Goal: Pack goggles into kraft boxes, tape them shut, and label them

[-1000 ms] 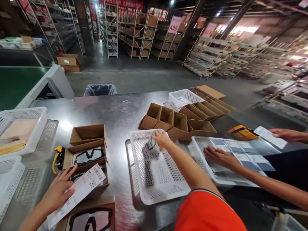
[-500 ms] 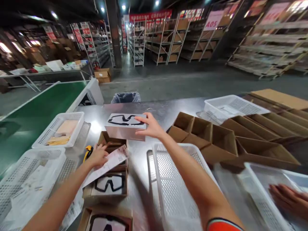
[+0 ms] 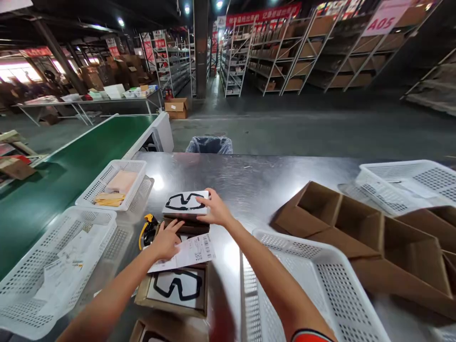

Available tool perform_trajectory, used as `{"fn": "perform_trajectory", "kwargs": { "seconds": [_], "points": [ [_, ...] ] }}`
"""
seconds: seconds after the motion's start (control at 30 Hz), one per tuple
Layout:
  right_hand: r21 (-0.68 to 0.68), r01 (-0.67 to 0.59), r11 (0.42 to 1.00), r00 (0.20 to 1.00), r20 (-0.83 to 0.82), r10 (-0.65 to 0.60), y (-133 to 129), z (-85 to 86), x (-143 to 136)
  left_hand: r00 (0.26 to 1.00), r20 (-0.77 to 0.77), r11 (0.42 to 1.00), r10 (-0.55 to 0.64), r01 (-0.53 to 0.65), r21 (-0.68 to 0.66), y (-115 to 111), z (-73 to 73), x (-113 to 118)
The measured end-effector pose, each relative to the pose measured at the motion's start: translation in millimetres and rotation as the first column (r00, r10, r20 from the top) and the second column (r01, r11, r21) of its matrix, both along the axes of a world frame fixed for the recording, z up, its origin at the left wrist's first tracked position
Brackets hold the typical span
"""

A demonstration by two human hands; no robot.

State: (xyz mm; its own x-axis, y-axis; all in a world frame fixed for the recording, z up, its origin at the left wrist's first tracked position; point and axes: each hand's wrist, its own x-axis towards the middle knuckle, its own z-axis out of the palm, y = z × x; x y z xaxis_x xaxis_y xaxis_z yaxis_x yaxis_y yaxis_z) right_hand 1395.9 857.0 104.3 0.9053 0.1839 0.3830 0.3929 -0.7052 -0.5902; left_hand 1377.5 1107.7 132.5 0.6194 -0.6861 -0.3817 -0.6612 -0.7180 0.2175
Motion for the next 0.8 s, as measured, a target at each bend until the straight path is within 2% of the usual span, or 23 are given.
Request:
{"fn": "perform_trajectory", "kwargs": {
  "seconds": [0.07, 0.17, 0.3, 0.37, 0.47, 0.53, 0.63, 0.7, 0.8],
  "points": [
    [0.006, -0.016, 1.000, 0.998, 0.054, 0.016, 12.2, -10.7, 1.5, 1.000, -0.002, 1.000, 0.003, -0.003, -0.002, 0.9, 0.2, 0.4],
    [-0.022, -0.003, 1.000, 0.999, 0.050, 0.004, 23.3, -25.5, 6.3, 1.000, 0.006, 1.000, 0.011, -0.011, -0.002, 6.2, 0.4, 2.0],
    [-0.123, 0.024, 0.992, 0.999, 0.031, -0.021, 14.2, -39.7, 1.9, 1.000, 0.000, 1.000, 0.003, -0.003, 0.001, 13.4, -1.1, 4.9],
    [-0.196, 0.031, 0.980, 0.999, 0.031, -0.026, 8.1, -38.2, -1.8, 1.000, -0.010, 1.000, 0.004, -0.004, 0.006, 14.2, -2.4, 5.5],
    [-0.337, -0.017, 0.941, 0.998, 0.047, 0.035, 12.5, -21.0, 4.9, 1.000, -0.003, 1.000, 0.001, -0.001, -0.002, 12.8, -3.1, 5.9],
    [-0.467, -0.150, 0.872, 0.986, -0.012, 0.163, 26.4, -4.2, 19.9, 1.000, 0.005, 1.000, 0.002, -0.001, -0.010, 12.4, -2.3, 6.3],
    [-0.565, -0.406, 0.718, 0.912, -0.203, 0.357, 51.6, 14.2, 48.7, 1.000, -0.025, 1.000, 0.002, -0.002, -0.010, 14.7, -1.3, 6.9],
    [-0.589, -0.486, 0.645, 0.873, -0.296, 0.387, 61.7, 17.0, 63.4, 0.999, -0.040, 1.000, -0.015, 0.014, -0.024, 16.8, -2.2, 7.2],
    [-0.611, -0.523, 0.594, 0.852, -0.348, 0.391, 62.2, 9.9, 72.7, 1.000, -0.016, 0.999, -0.017, 0.016, -0.048, 18.2, -5.8, 8.0]
  ]
}}
